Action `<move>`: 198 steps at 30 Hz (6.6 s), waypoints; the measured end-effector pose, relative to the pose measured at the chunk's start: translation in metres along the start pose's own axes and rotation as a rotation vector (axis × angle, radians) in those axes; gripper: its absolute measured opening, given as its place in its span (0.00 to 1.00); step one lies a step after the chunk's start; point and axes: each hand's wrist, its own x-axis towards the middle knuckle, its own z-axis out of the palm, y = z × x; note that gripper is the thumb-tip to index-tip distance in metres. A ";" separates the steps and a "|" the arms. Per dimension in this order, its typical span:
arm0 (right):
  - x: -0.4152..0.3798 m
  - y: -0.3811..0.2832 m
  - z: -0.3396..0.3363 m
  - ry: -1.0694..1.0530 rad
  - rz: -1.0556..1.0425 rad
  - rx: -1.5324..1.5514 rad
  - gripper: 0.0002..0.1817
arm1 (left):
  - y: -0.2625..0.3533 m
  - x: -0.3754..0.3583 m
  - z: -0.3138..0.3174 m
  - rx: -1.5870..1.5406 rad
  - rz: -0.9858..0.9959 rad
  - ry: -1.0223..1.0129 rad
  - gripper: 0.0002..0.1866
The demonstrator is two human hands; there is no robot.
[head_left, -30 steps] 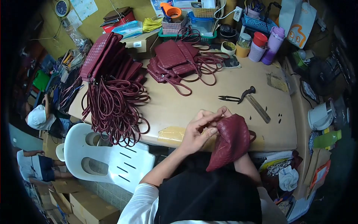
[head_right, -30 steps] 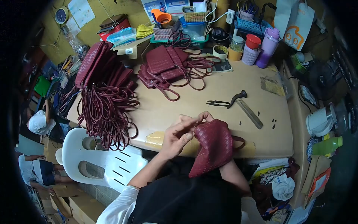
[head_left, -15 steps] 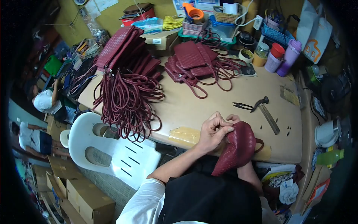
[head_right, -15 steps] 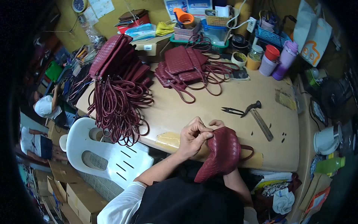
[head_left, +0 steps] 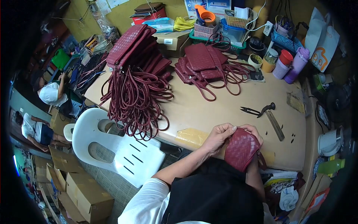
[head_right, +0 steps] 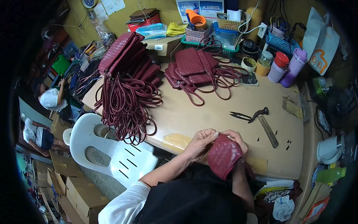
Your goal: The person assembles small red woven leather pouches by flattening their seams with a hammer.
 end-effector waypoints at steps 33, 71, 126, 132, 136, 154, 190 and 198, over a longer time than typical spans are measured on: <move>-0.006 -0.008 0.034 -0.289 -0.193 -0.471 0.21 | 0.030 -0.017 -0.033 0.639 0.023 0.022 0.16; -0.004 0.029 0.010 -0.199 0.207 0.125 0.08 | 0.004 -0.012 -0.044 0.150 0.176 -0.106 0.23; -0.022 -0.081 -0.004 -0.705 -0.034 0.538 0.45 | 0.085 -0.071 0.056 0.735 0.788 -0.286 0.20; -0.014 -0.080 0.021 -0.600 -0.004 1.104 0.42 | 0.069 -0.064 0.057 0.458 0.668 -0.413 0.22; -0.012 -0.075 0.028 -0.483 0.016 1.469 0.41 | 0.072 -0.054 0.049 0.432 0.666 -0.531 0.21; -0.008 -0.014 0.009 -0.163 -0.090 -0.470 0.23 | 0.045 -0.016 0.002 0.703 0.569 0.042 0.18; 0.008 -0.004 0.001 -0.279 0.076 0.549 0.54 | 0.029 -0.029 -0.033 0.063 -0.129 -0.271 0.44; 0.003 0.005 0.003 -0.429 0.043 0.573 0.44 | 0.005 -0.028 -0.027 -0.314 -0.252 -0.317 0.40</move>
